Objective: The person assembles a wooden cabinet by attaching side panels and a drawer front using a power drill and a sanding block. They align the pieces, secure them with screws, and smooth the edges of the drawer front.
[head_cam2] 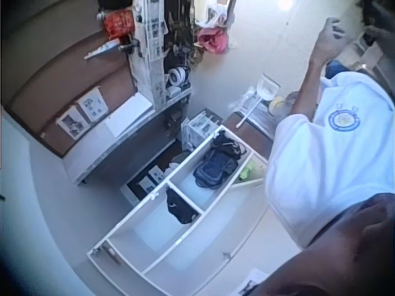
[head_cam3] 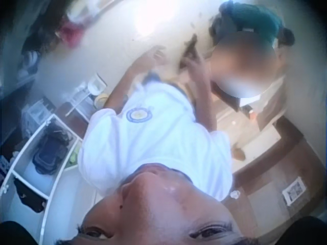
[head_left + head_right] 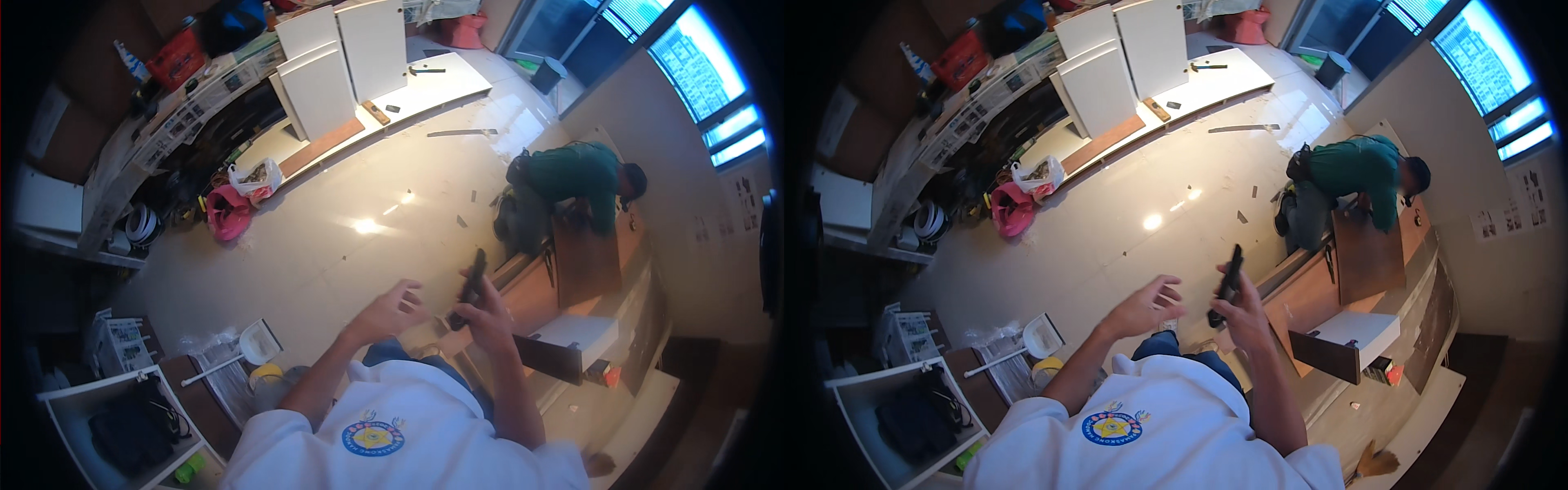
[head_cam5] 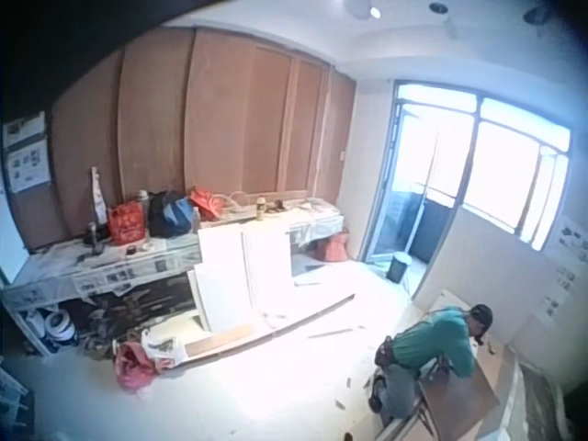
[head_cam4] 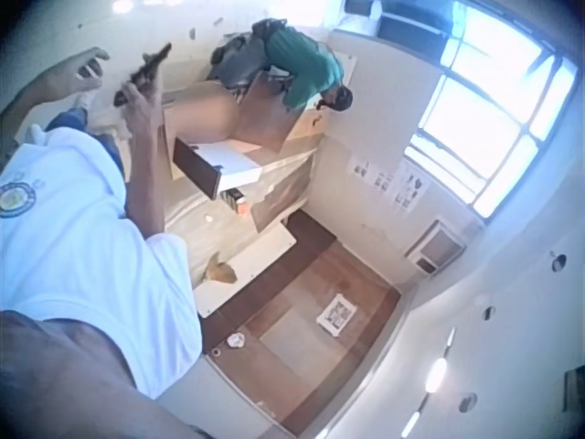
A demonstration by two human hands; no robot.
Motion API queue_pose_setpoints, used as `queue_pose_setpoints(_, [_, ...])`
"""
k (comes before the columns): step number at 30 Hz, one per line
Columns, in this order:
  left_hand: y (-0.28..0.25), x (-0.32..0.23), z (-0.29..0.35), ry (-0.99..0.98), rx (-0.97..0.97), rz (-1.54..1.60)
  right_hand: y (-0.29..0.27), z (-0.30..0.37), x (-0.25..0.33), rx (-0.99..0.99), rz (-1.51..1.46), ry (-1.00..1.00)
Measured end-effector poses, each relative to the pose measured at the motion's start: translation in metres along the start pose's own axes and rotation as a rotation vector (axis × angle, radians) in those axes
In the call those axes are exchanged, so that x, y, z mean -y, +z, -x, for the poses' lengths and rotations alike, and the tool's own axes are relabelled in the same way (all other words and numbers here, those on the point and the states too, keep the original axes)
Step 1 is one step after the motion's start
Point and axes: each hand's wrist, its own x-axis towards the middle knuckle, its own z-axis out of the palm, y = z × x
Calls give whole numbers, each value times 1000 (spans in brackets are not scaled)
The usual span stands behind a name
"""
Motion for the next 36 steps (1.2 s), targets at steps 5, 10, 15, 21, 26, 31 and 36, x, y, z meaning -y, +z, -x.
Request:
queue_pose_setpoints(5, [33, -24, -11, 46, 254, 234, 31, 6, 2, 43, -240, 121])
queue_pose_setpoints(10, [55, -33, -16, 138, 205, 75, -3, 12, -15, 31, 222, -197])
queue_pose_setpoints(15, [92, -32, -28, 84, 241, 61, -51, 44, -14, 30, 319, -159])
queue_pose_setpoints(21, [126, -6, -24, 28, 110, -166, -150, 127, -29, 1, 709, -108])
queue_pose_setpoints(26, [164, 8, -12, -116, -39, -140, -322, 209, -72, -625, 882, -116])
queue_pose_setpoints(31, [215, 3, 10, -142, -304, -224, -506, 257, -105, -1156, 388, -100])
queue_pose_setpoints(36, [250, -7, 56, -208, -482, -460, -649, 242, -141, -1064, 206, 265])
